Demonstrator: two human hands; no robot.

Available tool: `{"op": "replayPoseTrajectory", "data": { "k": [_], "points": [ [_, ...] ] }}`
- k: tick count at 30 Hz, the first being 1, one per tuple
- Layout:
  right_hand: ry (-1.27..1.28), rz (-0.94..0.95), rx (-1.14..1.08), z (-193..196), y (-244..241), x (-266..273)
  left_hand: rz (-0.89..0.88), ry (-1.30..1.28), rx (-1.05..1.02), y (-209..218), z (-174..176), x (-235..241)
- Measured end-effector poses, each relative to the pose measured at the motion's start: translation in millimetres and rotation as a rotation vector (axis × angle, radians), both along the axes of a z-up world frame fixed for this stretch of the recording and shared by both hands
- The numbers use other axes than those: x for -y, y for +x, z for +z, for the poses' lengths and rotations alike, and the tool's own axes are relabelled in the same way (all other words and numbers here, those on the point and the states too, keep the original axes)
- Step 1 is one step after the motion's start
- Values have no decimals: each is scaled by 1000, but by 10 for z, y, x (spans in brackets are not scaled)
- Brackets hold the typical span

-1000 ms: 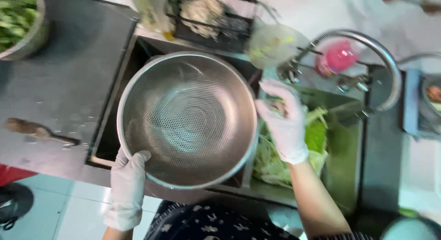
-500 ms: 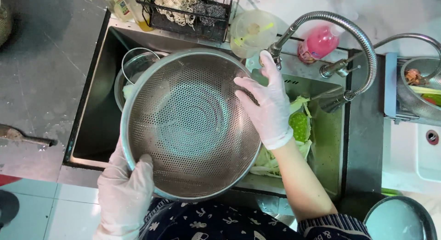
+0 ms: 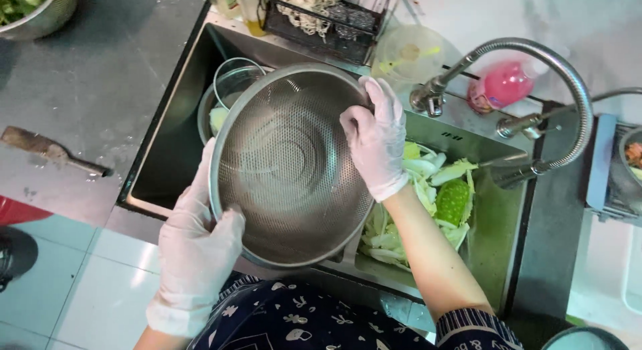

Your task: Washing leafy greens and cabbage in a sink followed by chopping small aromatics on a wooden cutting board.

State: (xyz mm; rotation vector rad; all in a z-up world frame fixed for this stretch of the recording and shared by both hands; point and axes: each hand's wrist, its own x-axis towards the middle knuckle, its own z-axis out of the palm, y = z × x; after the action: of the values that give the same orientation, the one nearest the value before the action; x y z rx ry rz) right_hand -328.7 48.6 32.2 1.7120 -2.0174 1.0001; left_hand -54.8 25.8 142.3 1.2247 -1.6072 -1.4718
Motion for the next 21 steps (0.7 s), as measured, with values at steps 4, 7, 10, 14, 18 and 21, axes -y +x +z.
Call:
{"op": "replayPoseTrajectory", "data": {
  "k": [4, 7, 10, 14, 18, 21],
  "points": [
    [-190, 152, 468, 239, 65, -126, 111, -129, 43, 113, -137, 130],
    [-400, -225, 1066, 188, 123, -170, 271, -42, 114, 311, -214, 221],
    [-54, -329, 935, -544, -3, -229, 325, -135, 212, 430, -198, 263],
    [442, -50, 740, -722, 303, -448, 274, -335, 467, 506, -62, 306],
    [343, 230, 1677, -382, 592, -799, 178, -36, 463, 208, -151, 202],
    [448, -19, 1722, -283, 655, -1084, -91, 20, 293, -8, -207, 106]
  ]
}}
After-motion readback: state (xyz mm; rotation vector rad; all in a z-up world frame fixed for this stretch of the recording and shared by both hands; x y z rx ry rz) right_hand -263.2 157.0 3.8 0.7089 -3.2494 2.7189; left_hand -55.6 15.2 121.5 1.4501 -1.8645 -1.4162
